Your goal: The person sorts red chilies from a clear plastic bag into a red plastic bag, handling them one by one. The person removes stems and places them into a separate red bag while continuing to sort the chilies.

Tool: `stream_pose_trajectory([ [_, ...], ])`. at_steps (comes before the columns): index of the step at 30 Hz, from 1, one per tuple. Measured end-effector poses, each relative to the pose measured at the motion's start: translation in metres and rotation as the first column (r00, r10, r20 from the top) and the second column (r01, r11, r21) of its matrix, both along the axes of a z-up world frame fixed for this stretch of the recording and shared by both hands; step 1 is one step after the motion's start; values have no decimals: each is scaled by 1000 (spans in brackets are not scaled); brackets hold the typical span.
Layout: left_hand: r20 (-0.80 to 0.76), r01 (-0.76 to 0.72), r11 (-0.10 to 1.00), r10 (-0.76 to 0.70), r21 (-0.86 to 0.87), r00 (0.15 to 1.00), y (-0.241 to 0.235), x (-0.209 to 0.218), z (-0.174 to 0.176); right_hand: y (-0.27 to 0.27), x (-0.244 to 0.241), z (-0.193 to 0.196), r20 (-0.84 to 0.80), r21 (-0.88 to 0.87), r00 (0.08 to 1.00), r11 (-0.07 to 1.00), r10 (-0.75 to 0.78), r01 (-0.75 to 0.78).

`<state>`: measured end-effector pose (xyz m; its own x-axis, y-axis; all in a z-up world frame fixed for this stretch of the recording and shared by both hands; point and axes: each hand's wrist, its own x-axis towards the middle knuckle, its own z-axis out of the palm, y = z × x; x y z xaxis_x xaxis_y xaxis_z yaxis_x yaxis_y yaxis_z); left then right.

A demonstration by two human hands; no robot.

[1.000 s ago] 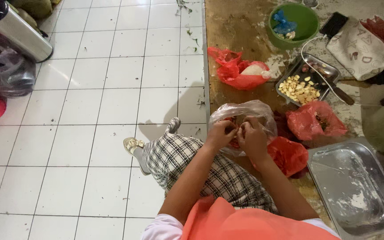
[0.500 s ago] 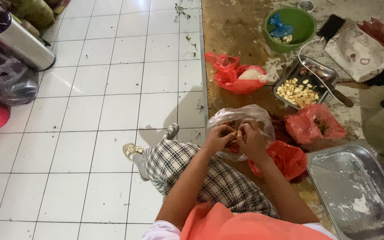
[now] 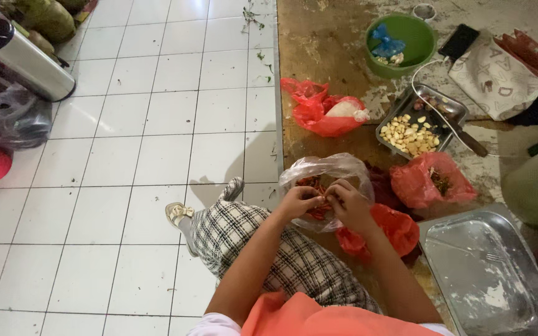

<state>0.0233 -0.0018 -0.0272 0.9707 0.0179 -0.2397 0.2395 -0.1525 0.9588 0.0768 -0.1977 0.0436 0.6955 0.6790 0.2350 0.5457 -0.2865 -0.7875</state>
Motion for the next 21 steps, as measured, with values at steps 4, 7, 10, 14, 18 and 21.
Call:
stream_pose_trajectory([
  [4, 55, 39, 998, -36, -46, 998, 0, 3, -7, -3, 10, -24, -134, 107, 990, 994, 44, -29],
  [7, 42, 59, 998, -58, -27, 997, 1, 3, -11, -5, 12, -44, -303, 169, 951, 986, 54, -2],
  [10, 59, 92, 994, -89, -65, 994, 2, 4, -13, -8, 11, -58, -520, 195, 850, 980, 83, 24],
  [14, 45, 109, 981, -103, -158, 994, 0, 4, -15, -11, 7, -66, -698, 376, 679, 923, 228, 77],
  [18, 110, 127, 983, -113, -130, 988, -1, 4, -10, -12, 3, -64, -838, 371, 511, 888, 193, 272],
  [21, 41, 62, 995, -59, -78, 997, -3, 0, 0, -12, 6, -60, -687, 168, 722, 949, -81, 266],
])
